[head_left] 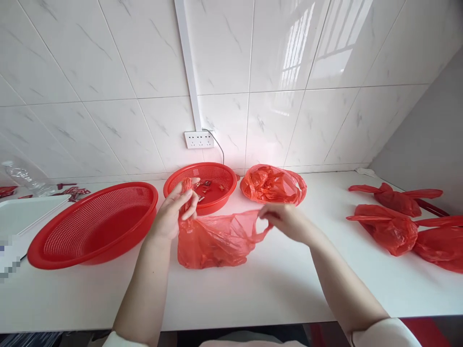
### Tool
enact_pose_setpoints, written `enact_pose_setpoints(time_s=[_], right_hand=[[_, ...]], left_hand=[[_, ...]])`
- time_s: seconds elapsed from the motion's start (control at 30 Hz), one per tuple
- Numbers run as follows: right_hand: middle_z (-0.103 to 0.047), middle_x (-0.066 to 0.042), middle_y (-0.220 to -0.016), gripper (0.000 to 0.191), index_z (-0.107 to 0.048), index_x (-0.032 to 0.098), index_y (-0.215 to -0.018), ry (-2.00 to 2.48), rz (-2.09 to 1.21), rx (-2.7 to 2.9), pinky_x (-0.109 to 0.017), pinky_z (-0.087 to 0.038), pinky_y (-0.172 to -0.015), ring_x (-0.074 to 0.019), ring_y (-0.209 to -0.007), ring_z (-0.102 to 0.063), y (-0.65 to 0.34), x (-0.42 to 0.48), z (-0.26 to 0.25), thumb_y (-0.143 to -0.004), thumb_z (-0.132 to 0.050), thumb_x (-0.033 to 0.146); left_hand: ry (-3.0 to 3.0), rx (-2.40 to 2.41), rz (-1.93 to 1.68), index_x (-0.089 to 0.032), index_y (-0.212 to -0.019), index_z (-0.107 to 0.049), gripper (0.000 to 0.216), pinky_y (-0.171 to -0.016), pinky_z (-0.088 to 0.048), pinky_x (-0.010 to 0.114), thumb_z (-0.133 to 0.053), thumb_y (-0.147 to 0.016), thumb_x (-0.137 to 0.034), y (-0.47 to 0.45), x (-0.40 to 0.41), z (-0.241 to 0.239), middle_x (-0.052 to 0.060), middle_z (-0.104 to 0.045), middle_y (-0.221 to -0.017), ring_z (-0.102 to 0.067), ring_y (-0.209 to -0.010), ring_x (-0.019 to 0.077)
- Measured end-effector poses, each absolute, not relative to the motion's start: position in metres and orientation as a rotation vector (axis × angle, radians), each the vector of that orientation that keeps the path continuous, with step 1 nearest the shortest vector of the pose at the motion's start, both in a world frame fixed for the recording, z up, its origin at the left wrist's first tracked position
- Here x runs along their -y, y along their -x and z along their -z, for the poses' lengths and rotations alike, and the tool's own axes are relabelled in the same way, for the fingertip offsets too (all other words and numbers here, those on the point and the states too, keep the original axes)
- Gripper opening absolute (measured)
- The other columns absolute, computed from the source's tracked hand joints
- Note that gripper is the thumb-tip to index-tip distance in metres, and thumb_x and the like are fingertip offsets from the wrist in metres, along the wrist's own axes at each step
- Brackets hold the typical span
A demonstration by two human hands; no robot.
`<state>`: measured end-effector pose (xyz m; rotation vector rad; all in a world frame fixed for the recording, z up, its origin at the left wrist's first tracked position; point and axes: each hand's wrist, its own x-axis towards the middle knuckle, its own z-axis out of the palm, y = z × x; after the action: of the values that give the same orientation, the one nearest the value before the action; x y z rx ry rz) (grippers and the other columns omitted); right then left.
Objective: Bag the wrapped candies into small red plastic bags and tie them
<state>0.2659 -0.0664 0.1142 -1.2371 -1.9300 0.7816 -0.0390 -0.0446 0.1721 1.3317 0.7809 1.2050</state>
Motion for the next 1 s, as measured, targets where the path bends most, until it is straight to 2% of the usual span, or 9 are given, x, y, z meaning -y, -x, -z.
enact_pose_setpoints(time_s=[0.07,0.13,0.3,0.4,0.53,0.63,0.77,0.87,1.0], right_hand=[[-0.066,-0.002,-0.085,0.006,-0.061,0.021,-0.089,0.990,-0.770,1.634,-0.027,-0.051,-0.060,-0.0133,-0.068,-0.063,-0.258,0.054,-0.140,-0.086,-0.058,0.026],[-0.065,-0.001,-0.082,0.014,-0.057,0.021,-0.091,0.813,-0.763,1.417,-0.025,-0.052,-0.059,-0.0118,-0.067,-0.061,-0.239,0.050,-0.163,-0.084,-0.064,0.032],[-0.068,-0.003,-0.093,0.010,-0.062,0.021,-0.095,0.608,-0.671,1.690,-0.031,-0.056,-0.076,-0.0157,-0.084,-0.066,-0.178,0.065,-0.182,-0.089,-0.059,0.028],[-0.070,-0.002,-0.098,0.016,-0.064,0.025,-0.103,0.556,-0.434,1.905,-0.037,-0.052,-0.088,-0.0174,-0.092,-0.065,-0.171,0.074,-0.175,-0.093,-0.051,0.022],[-0.065,-0.005,-0.111,0.026,-0.059,0.026,-0.116,0.616,-0.293,1.868,-0.041,-0.049,-0.093,-0.0207,-0.104,-0.060,-0.187,0.071,-0.162,-0.093,-0.050,0.019],[-0.064,-0.007,-0.111,0.027,-0.057,0.025,-0.119,0.676,-0.393,1.862,-0.038,-0.052,-0.087,-0.0197,-0.101,-0.060,-0.197,0.063,-0.153,-0.093,-0.048,0.021],[-0.065,-0.004,-0.097,0.018,-0.062,0.023,-0.105,0.717,-0.503,1.870,-0.033,-0.054,-0.078,-0.0163,-0.087,-0.061,-0.201,0.052,-0.145,-0.089,-0.054,0.020],[-0.066,-0.004,-0.090,0.009,-0.062,0.021,-0.096,0.777,-0.580,1.770,-0.032,-0.053,-0.075,-0.0154,-0.081,-0.062,-0.203,0.046,-0.141,-0.089,-0.057,0.020],[-0.067,-0.005,-0.090,0.009,-0.063,0.020,-0.093,0.832,-0.525,1.586,-0.034,-0.053,-0.075,-0.0169,-0.081,-0.063,-0.209,0.043,-0.142,-0.090,-0.057,0.027]], left_hand=[[-1.360,-0.756,-1.114,-0.021,-0.121,-0.057,0.038,-0.037,-0.026,0.015,-0.054,-0.089,-0.041,0.035,0.042,-0.177,-0.006,-0.037,-0.062,-0.021,-0.041,0.0026],[-1.404,-0.722,-1.012,-0.020,-0.120,-0.057,0.040,-0.037,-0.018,0.015,-0.053,-0.089,-0.045,0.026,0.041,-0.179,-0.007,-0.032,-0.062,-0.018,-0.043,0.0034],[-1.749,-0.719,-0.870,-0.021,-0.101,-0.062,0.031,-0.055,-0.042,0.021,-0.074,-0.074,-0.029,-0.006,0.049,-0.176,0.000,-0.049,-0.074,-0.047,-0.065,0.0111],[-1.894,-0.669,-0.858,-0.020,-0.086,-0.064,0.011,-0.070,-0.049,0.029,-0.070,-0.077,-0.024,-0.017,0.053,-0.173,0.003,-0.056,-0.079,-0.054,-0.081,0.0178],[-1.685,-0.731,-0.863,-0.017,-0.073,-0.059,0.024,-0.048,-0.039,0.020,-0.057,-0.088,-0.035,-0.018,0.049,-0.163,-0.003,-0.041,-0.058,-0.041,-0.050,0.0076],[-1.484,-0.808,-0.870,-0.017,-0.078,-0.059,0.029,-0.035,-0.025,0.017,-0.055,-0.089,-0.044,-0.017,0.041,-0.153,-0.006,-0.038,-0.052,-0.030,-0.037,0.0035],[-1.498,-0.796,-0.779,-0.015,-0.084,-0.061,0.033,-0.037,-0.032,0.018,-0.051,-0.091,-0.046,-0.020,0.036,-0.147,-0.004,-0.049,-0.044,-0.044,-0.033,0.0071],[-1.449,-0.822,-0.791,-0.013,-0.087,-0.066,0.040,-0.038,-0.035,0.019,-0.047,-0.093,-0.048,-0.018,0.033,-0.148,-0.004,-0.047,-0.036,-0.044,-0.029,0.0082],[-1.258,-0.866,-0.851,-0.015,-0.116,-0.063,0.044,-0.039,-0.033,0.019,-0.049,-0.092,-0.049,-0.011,0.024,-0.151,-0.001,-0.059,-0.047,-0.043,-0.031,0.0066]])
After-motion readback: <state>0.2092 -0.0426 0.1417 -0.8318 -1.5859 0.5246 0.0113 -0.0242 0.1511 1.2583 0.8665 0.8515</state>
